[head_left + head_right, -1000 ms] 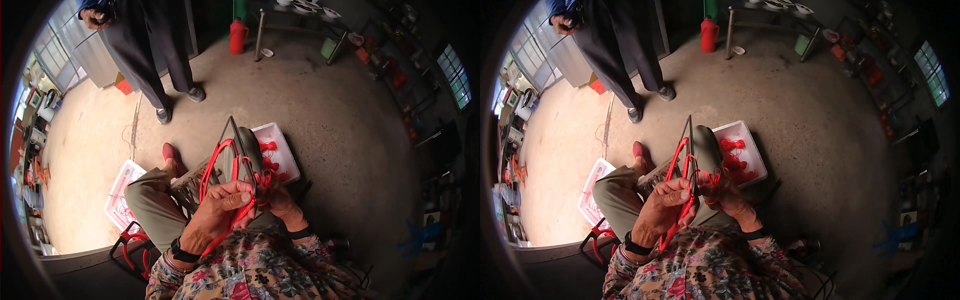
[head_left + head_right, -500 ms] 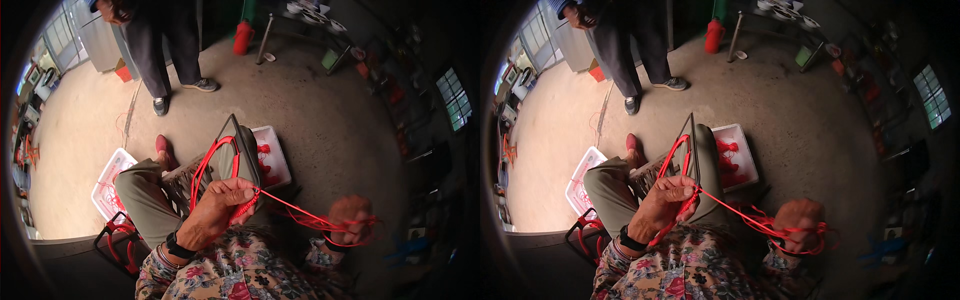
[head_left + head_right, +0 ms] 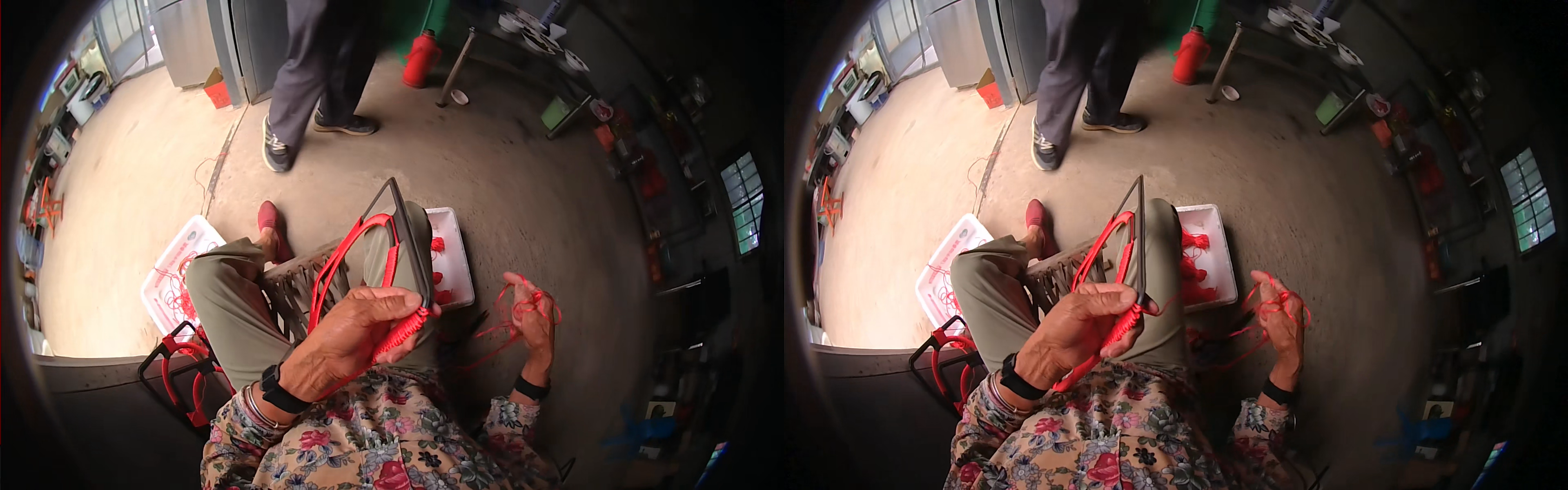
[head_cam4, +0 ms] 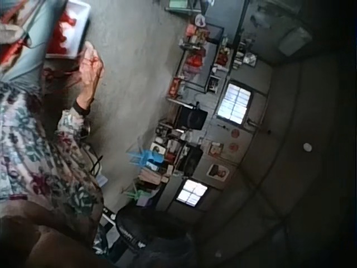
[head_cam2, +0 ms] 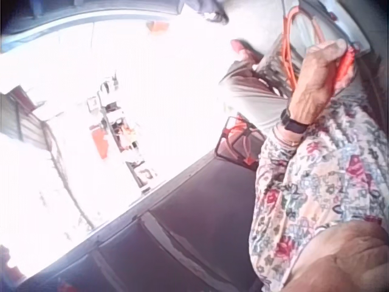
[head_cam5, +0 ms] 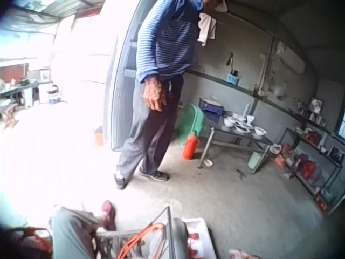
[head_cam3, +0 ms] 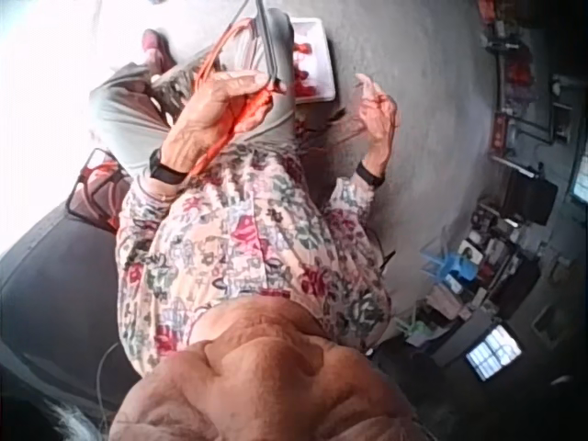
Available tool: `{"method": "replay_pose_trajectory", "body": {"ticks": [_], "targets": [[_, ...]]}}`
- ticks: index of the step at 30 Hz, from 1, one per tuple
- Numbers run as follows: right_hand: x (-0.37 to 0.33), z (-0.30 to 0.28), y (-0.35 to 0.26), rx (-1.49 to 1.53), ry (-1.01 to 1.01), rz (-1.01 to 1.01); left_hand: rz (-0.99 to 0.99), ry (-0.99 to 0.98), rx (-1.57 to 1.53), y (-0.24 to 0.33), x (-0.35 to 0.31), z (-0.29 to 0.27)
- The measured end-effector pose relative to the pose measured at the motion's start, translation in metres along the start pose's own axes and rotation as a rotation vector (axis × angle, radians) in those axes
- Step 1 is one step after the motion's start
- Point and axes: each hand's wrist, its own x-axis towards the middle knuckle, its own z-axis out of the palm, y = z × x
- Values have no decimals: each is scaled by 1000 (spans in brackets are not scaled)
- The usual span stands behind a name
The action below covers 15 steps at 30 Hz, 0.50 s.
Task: The person is weaving a red cord onto a black frame, likely a furniture component.
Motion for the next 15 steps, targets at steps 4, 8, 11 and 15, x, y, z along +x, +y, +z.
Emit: {"method": "replay_pose_trajectory", "body": {"ticks": [4, 8, 11, 15], "targets": [[1, 17, 11, 708, -118, -88, -25, 31, 15, -6, 3, 2], [-15, 53, 0, 701, -365, -197, -57, -38, -7, -13, 9, -5], [-32, 57, -31, 281, -433, -374, -33, -42, 12, -13, 9, -7], [-43, 49, -20, 1091, -669, 28, -33, -67, -4, -12, 12, -5]]}}
